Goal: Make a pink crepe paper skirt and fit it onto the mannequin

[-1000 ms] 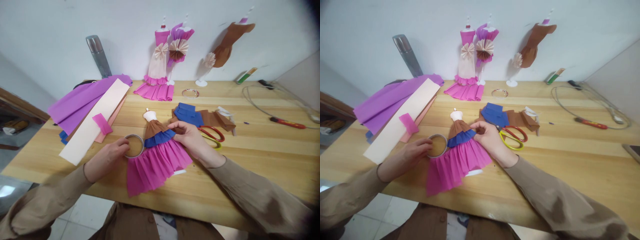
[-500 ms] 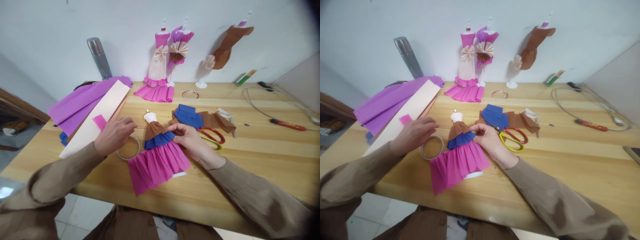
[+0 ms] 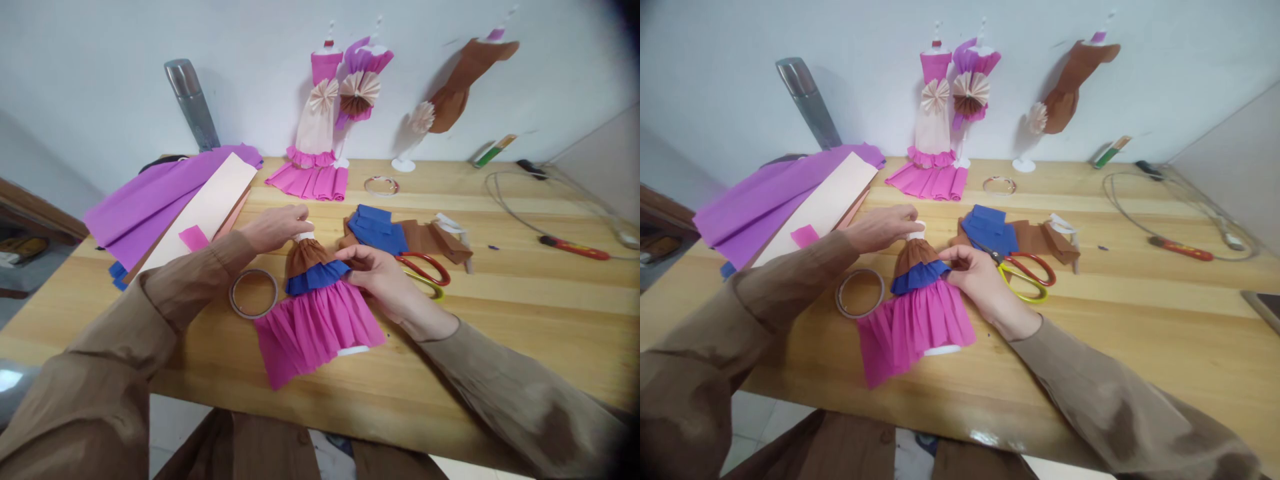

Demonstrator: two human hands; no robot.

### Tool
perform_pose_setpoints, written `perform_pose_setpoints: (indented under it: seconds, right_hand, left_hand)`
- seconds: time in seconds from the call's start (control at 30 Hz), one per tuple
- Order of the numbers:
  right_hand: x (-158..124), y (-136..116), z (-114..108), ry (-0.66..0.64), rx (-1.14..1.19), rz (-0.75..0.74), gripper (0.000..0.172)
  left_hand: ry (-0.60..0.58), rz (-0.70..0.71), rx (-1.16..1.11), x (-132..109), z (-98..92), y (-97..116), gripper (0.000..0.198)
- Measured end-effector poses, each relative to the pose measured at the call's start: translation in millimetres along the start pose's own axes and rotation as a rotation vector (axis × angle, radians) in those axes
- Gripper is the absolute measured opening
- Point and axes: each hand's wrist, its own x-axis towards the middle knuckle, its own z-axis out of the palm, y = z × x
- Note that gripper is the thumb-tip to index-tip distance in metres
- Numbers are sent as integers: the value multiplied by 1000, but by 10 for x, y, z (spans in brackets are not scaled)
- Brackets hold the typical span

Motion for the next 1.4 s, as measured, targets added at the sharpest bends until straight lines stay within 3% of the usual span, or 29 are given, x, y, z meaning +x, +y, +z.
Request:
perform_pose_setpoints:
  seconds: [0.43, 0.63, 1.03, 1.23, 1.4]
  right_hand:
    - [-114, -63, -16, -38, -114, -34, 30]
    - [-165, -25, -41, -36, -163, -7, 39]
    - [-425, -76, 24, -25, -218, -63, 50]
    - [-542, -95, 44, -86, -228, -96, 48]
    - [-615, -135, 112, -99, -348, -296, 32]
  left_hand:
    - [19, -55, -49, -35, 55, -10, 28]
    - [22, -58, -29, -32, 77, -8, 32]
    - [36, -46, -62, -21, 108, -33, 29]
    - [28, -40, -74, -22, 101, -32, 29]
    - [27, -46, -68, -16, 88, -21, 29]
